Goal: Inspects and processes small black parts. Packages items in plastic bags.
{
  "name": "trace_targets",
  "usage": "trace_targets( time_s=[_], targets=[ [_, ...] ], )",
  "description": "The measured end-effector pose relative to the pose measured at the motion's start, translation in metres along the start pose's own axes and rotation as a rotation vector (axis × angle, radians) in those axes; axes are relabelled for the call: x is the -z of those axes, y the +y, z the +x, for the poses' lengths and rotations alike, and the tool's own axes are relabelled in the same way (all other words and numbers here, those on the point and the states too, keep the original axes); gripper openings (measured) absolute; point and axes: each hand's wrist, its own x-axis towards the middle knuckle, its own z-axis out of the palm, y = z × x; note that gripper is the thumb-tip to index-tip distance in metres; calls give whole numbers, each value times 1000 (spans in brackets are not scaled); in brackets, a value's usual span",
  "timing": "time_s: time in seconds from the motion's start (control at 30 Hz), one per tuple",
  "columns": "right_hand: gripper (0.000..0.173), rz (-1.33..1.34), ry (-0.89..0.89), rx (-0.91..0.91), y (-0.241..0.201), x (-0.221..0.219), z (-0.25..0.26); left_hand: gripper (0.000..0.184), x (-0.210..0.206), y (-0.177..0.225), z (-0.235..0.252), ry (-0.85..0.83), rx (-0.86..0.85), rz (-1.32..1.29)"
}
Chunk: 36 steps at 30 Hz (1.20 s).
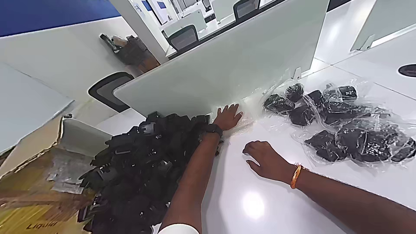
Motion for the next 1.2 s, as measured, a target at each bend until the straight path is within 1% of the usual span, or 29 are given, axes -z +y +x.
trace_targets(
  time_s=[0.1, 0.23, 0.3, 0.37, 0.43, 0.5, 0.53, 0.6, 0.67, 0.73, 0.8, 0.87, 0.93, 1.03, 1.1, 1.2],
  targets=[
    [32, -5, -6, -3, 0, -1, 0, 71, -6, 0, -1, 1, -5, 18],
    [34, 1, -3, -1, 0, -1, 1, 71, 9, 3, 0, -8, 14, -31],
    [34, 10, 9, 6, 1, -2, 1, 72, 20, 4, 3, 55, 19, -82],
    [35, 13, 14, 8, 2, -1, 0, 73, 34, 8, 7, 155, 15, -131],
    [36, 11, 15, 10, 2, -2, 1, 71, 48, 18, 10, 272, -36, -132],
    [36, 13, 21, 10, 1, -2, 1, 61, 58, 36, 13, 363, -169, -101],
    [36, 12, 20, 12, 2, -2, 1, 56, 59, 48, 15, 374, -252, -92],
    [37, 12, 13, 13, 2, -2, 1, 51, 56, 73, 19, 298, -351, -55],
    [36, 11, 7, 11, 1, -2, 1, 55, 52, 95, 23, 141, -305, 13],
    [37, 17, -5, 12, 0, 0, 1, 61, 50, 107, 31, 30, -223, 48],
    [37, 19, -10, 15, 0, 0, 1, 60, 53, 109, 38, 26, -192, -59],
    [37, 19, -17, 14, 1, 0, 1, 52, 58, 106, 45, 138, -226, -235],
    [37, 16, -27, 16, 1, 0, 2, 47, 69, 101, 46, 252, -306, -461],
    [36, 10, -24, 25, 0, 0, 2, 42, 85, 100, 40, 346, -346, -721],
    [35, 8, -20, 27, 0, 0, 2, 44, 91, 106, 37, 437, -343, -863],
    [37, 2, -27, 29, -1, -1, 4, 57, 95, 128, 33, 471, -401, -1138]
  ],
)
